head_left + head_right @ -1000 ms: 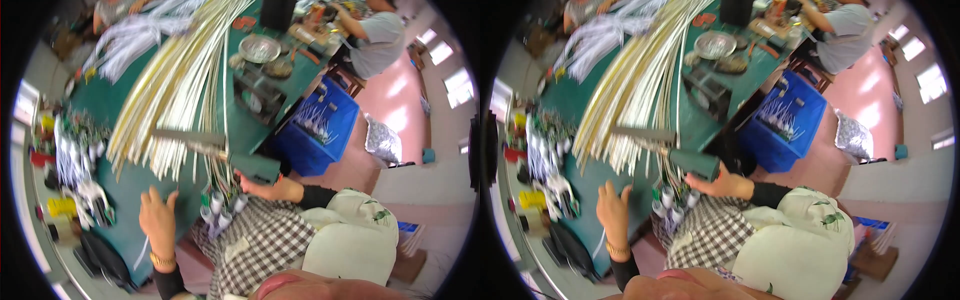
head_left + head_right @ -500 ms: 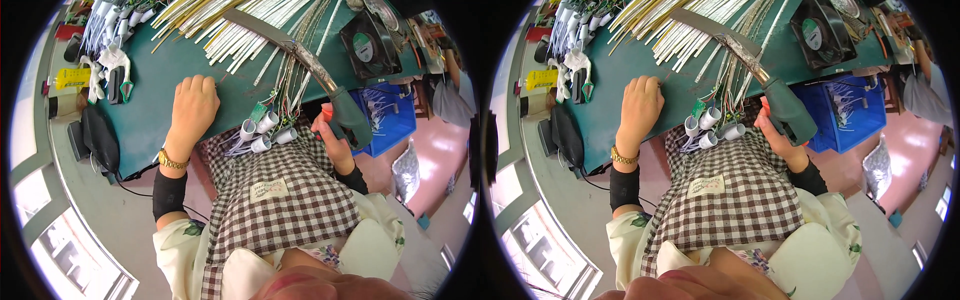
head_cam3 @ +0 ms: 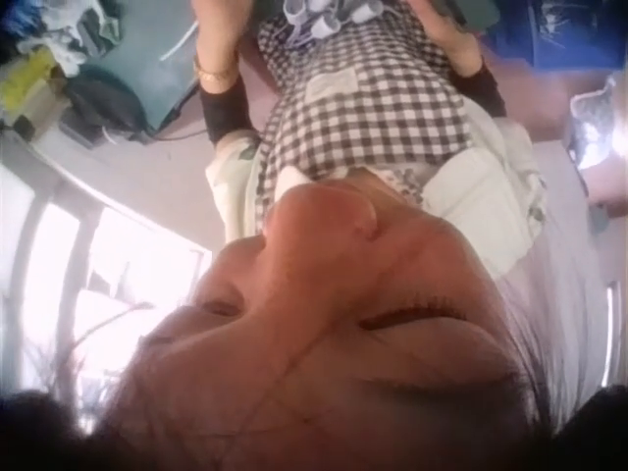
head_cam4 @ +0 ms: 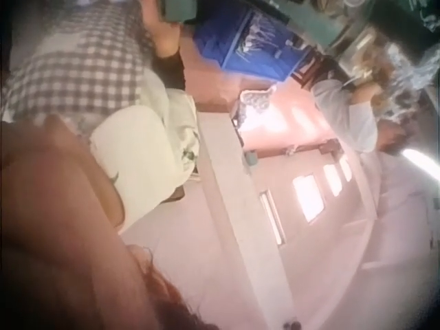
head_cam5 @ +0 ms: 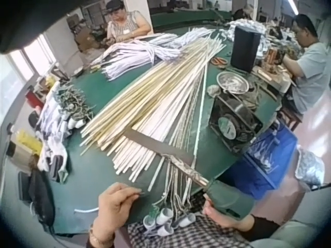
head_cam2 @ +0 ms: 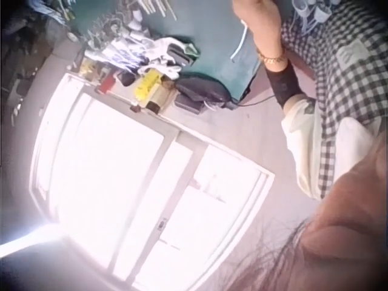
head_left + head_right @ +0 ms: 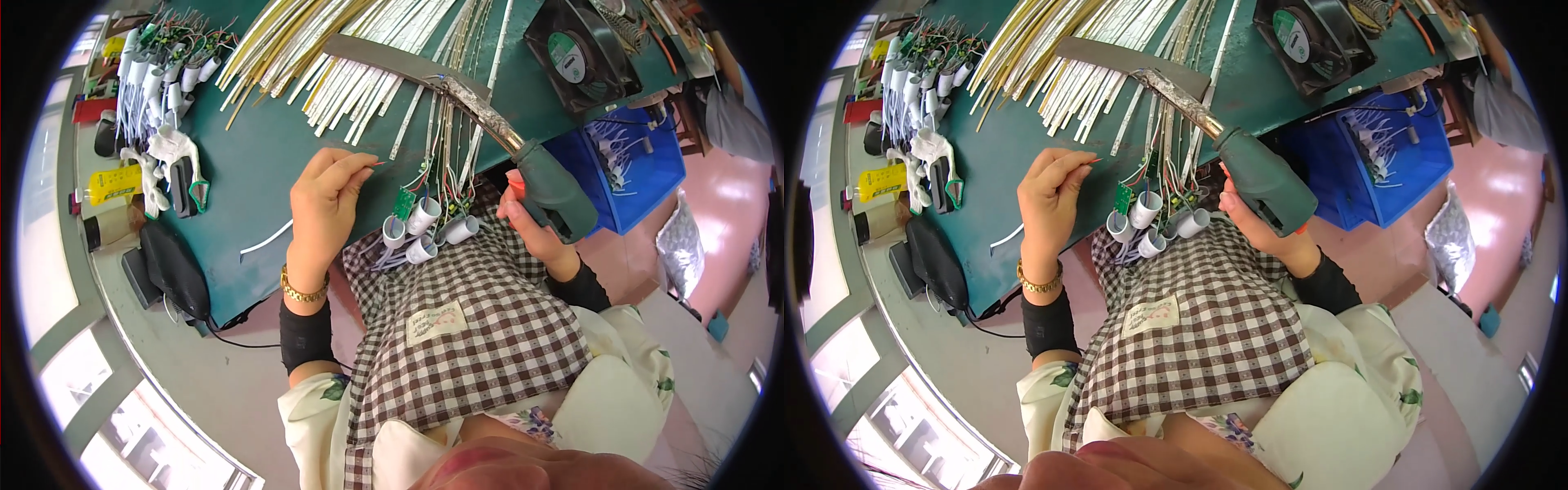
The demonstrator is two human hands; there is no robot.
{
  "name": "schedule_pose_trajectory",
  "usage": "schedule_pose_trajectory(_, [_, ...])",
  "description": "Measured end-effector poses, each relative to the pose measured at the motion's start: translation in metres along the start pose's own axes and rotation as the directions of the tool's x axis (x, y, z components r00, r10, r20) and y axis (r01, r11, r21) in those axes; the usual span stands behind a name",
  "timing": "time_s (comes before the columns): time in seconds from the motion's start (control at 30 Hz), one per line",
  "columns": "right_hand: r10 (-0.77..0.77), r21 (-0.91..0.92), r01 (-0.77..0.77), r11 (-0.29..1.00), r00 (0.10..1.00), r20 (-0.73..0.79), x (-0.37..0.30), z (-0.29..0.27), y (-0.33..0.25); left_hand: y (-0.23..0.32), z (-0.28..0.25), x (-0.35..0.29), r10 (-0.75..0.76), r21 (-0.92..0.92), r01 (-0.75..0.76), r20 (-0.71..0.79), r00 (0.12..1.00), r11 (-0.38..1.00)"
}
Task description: The person solders wires to LED components and circuit boards using a soldering iron, then assembles these electronic components into light housings. Wire cutters are used to trim the wires as needed during the assembly process.
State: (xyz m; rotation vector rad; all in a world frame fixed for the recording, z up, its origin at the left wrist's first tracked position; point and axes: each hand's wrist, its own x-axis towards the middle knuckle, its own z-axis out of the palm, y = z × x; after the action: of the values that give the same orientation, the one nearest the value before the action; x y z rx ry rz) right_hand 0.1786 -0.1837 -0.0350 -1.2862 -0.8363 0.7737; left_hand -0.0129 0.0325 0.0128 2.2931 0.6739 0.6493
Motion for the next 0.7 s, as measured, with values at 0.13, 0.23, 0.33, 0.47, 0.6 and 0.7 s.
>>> schedule_pose_trajectory(0.13, [0.028,0.013,-0.028,1.0,1.0,-0.015,-0.003,0.0,0.005,0.009,0.014,0.001,-0.027,-0.021,0.025,-0.079,0.997,0.999])
schedule_pose_trajectory(0.23, [0.037,0.011,-0.037,0.999,0.999,-0.009,-0.003,0.0,0.005,0.003,0.02,0.003,0.085,0.116,-0.073,-0.099,0.991,0.991])
schedule_pose_trajectory(0.33, [0.019,-0.002,-0.019,1.0,1.0,-0.003,-0.002,0.0,0.006,-0.002,0.023,0.006,0.19,0.224,-0.172,-0.06,0.98,0.959])
schedule_pose_trajectory(0.47, [0.023,0.009,-0.023,1.0,1.0,-0.009,-0.001,-0.001,0.005,-0.006,0.023,0.01,0.284,0.315,-0.297,0.088,0.955,0.901])
schedule_pose_trajectory(0.6, [-0.056,-0.087,0.061,0.994,0.997,0.054,0.004,-0.006,0.005,-0.002,0.02,0.01,0.245,0.403,-0.285,0.149,0.958,0.87])
schedule_pose_trajectory(0.7, [-0.077,-0.139,0.091,0.986,0.991,0.106,0.002,-0.009,0.007,-0.001,0.02,0.012,0.178,0.42,-0.234,0.168,0.97,0.877])
